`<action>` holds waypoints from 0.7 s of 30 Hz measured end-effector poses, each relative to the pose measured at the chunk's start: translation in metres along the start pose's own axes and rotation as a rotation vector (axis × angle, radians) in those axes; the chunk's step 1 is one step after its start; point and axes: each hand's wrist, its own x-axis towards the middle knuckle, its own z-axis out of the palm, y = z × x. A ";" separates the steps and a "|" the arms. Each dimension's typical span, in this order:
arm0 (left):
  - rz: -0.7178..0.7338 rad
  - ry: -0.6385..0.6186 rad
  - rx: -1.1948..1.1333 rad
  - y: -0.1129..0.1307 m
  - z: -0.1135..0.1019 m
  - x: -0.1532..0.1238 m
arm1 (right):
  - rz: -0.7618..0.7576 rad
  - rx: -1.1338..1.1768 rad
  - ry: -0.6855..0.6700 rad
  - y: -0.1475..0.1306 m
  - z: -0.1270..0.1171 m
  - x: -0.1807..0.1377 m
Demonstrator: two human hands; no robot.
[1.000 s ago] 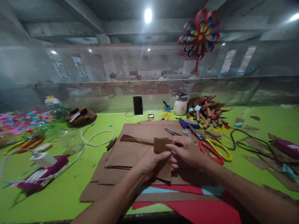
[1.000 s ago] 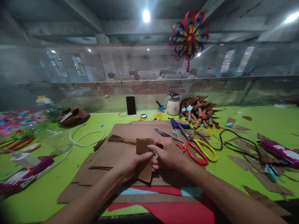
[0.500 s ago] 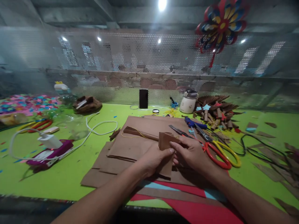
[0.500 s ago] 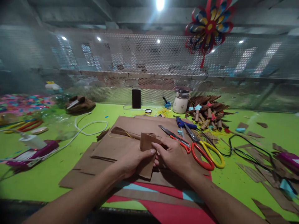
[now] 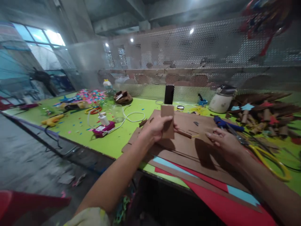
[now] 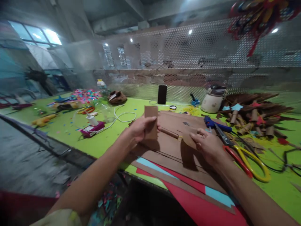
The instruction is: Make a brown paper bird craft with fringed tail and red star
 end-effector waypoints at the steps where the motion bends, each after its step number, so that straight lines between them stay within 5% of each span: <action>1: 0.032 0.060 0.023 0.011 -0.010 -0.008 | 0.027 -0.030 -0.036 0.000 0.002 -0.003; 5: 0.067 0.342 0.169 0.033 -0.069 -0.055 | 0.003 -0.215 -0.162 0.005 0.009 -0.008; 10: -0.027 0.684 0.456 0.017 -0.137 -0.117 | -0.079 -0.340 -0.220 0.016 0.008 -0.003; 15: -0.111 0.789 0.770 0.005 -0.156 -0.114 | -0.084 -0.352 -0.241 0.018 0.008 -0.005; 21: -0.099 0.760 1.032 0.005 -0.163 -0.092 | -0.139 -0.355 -0.247 0.012 0.009 -0.011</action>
